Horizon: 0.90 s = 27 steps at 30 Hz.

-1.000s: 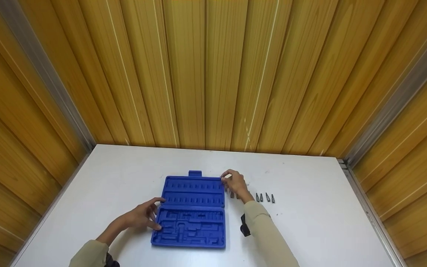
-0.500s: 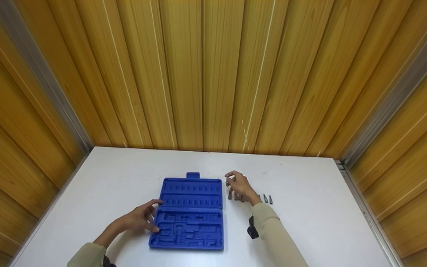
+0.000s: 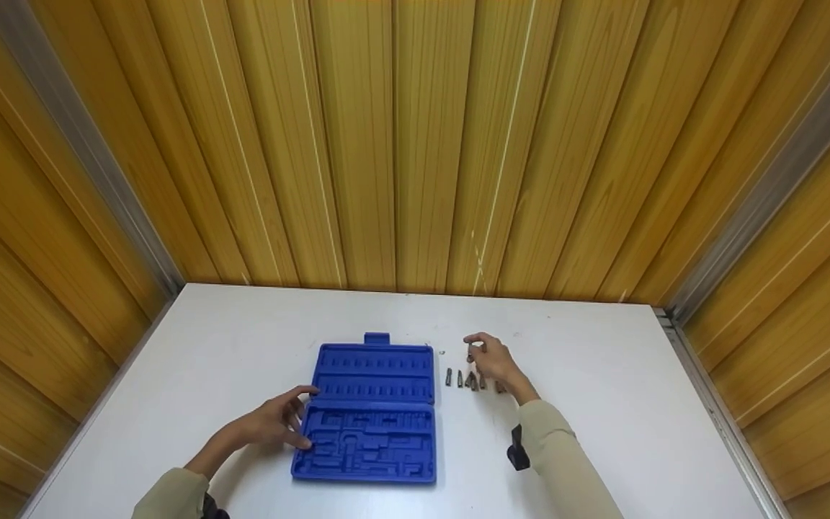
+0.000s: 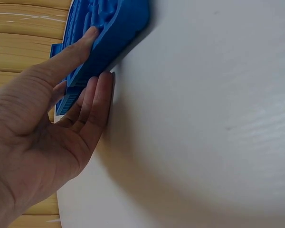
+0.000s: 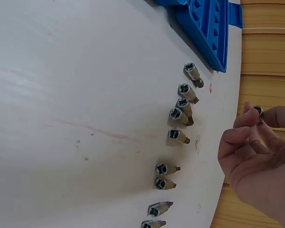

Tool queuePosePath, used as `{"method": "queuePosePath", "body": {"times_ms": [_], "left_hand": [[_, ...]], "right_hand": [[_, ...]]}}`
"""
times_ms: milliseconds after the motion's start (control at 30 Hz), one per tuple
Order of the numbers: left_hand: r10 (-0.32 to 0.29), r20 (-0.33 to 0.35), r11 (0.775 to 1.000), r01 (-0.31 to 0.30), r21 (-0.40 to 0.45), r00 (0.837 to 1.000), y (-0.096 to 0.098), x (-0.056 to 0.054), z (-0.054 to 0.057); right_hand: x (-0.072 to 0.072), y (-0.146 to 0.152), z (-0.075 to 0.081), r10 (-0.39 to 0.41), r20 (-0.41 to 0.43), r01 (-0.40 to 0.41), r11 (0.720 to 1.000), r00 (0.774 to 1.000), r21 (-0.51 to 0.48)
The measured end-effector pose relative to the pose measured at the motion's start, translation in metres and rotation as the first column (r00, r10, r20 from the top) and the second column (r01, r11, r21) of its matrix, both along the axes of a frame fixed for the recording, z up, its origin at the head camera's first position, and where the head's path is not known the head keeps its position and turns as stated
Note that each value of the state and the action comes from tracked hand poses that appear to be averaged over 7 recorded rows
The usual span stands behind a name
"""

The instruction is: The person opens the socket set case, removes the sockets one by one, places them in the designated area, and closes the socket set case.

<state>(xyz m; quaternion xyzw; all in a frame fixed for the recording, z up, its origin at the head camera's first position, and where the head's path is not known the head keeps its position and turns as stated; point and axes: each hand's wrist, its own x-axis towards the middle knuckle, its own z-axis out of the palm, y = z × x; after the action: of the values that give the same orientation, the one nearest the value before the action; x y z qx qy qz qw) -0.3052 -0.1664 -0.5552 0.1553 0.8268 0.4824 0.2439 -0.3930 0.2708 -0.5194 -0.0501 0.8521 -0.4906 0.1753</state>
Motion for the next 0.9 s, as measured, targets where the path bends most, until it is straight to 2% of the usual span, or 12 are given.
{"method": "queuePosePath", "body": {"times_ms": [700,900], "left_hand": [[0.001,0.000,1.000,-0.001,0.005,1.000,0.003,0.002,0.001],[0.001,-0.003,1.000,-0.001,-0.011,1.000,0.001,0.002,0.003]], "right_hand": [[0.027,0.066,-0.011,-0.079,0.003,0.079,0.994,0.997,0.070],[0.032,0.079,-0.014,-0.069,-0.002,0.069,0.993,0.998,0.101]]}}
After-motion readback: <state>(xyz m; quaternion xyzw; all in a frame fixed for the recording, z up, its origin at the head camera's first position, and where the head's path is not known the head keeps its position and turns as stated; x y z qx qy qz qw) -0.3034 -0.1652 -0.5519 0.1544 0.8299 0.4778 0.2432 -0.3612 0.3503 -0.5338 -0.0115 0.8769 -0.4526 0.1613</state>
